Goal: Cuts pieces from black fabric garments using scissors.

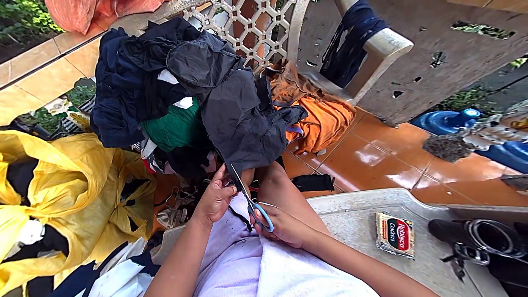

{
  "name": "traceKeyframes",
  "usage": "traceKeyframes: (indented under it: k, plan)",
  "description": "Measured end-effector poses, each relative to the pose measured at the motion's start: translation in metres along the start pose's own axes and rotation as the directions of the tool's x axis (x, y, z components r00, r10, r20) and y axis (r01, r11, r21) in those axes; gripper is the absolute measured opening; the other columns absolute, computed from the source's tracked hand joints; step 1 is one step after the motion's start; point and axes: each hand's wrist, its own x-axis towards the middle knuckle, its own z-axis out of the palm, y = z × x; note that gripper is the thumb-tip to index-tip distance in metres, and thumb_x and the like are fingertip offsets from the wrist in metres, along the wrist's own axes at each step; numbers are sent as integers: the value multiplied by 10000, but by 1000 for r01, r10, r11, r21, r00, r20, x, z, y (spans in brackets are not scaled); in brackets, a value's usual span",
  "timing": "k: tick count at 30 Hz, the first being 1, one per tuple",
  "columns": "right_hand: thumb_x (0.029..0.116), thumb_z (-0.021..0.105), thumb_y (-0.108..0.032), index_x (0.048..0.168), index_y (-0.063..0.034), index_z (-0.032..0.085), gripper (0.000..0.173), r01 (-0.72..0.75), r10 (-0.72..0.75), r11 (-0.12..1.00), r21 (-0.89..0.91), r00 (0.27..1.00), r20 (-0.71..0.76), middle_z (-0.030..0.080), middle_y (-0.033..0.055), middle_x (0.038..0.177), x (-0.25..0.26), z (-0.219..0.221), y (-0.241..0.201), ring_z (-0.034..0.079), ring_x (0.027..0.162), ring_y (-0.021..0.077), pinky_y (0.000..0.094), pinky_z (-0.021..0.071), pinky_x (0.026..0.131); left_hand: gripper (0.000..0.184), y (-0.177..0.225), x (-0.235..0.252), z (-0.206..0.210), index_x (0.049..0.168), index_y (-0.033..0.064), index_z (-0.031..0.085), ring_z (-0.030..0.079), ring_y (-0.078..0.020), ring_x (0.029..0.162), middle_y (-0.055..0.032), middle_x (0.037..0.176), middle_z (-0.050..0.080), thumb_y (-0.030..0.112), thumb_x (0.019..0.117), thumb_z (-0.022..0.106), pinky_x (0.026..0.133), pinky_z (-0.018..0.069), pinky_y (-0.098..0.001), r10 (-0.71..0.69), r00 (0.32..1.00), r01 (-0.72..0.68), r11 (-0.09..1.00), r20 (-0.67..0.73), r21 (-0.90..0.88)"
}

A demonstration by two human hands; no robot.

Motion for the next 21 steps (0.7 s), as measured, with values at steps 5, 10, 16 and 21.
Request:
traceKeyframes:
  k: [5,10,16,21]
  plan:
    - [1017,523,-312,923,-166,554,176,16,-15,1000,16,998,-60,543,-118,684,-3,6,0,407,484,-45,124,340,457,916,-2,0,3,1591,93,121,652,-136,1060,-53,1313,567,-149,810,535,890,561,-307,19,1000,-19,1000,0,5]
    - [996,569,-348,883,-175,557,207,13,-17,999,-31,995,-103,542,-124,668,-5,8,1,446,511,-40,136,372,485,909,-1,0,1,1582,77,148,652,-142,1064,-52,1307,574,-134,802,566,896,563,-320,16,1000,-16,999,11,41]
    - [1008,551,-317,878,-170,571,197,4,-4,1000,-7,995,-104,548,-116,668,-6,8,0,434,496,-41,131,359,467,435,6,9,-7,1424,-31,412,681,-117,900,-65,1108,674,12,991,395,856,572,-291,62,997,-60,997,-43,46]
    - [1047,482,-287,915,-154,565,205,-16,17,1000,25,998,-64,543,-104,659,-7,10,-2,397,462,-40,126,333,441,391,11,11,-2,1333,-54,501,644,-87,795,-51,1027,662,-107,946,473,763,560,-236,71,989,-60,994,-126,88]
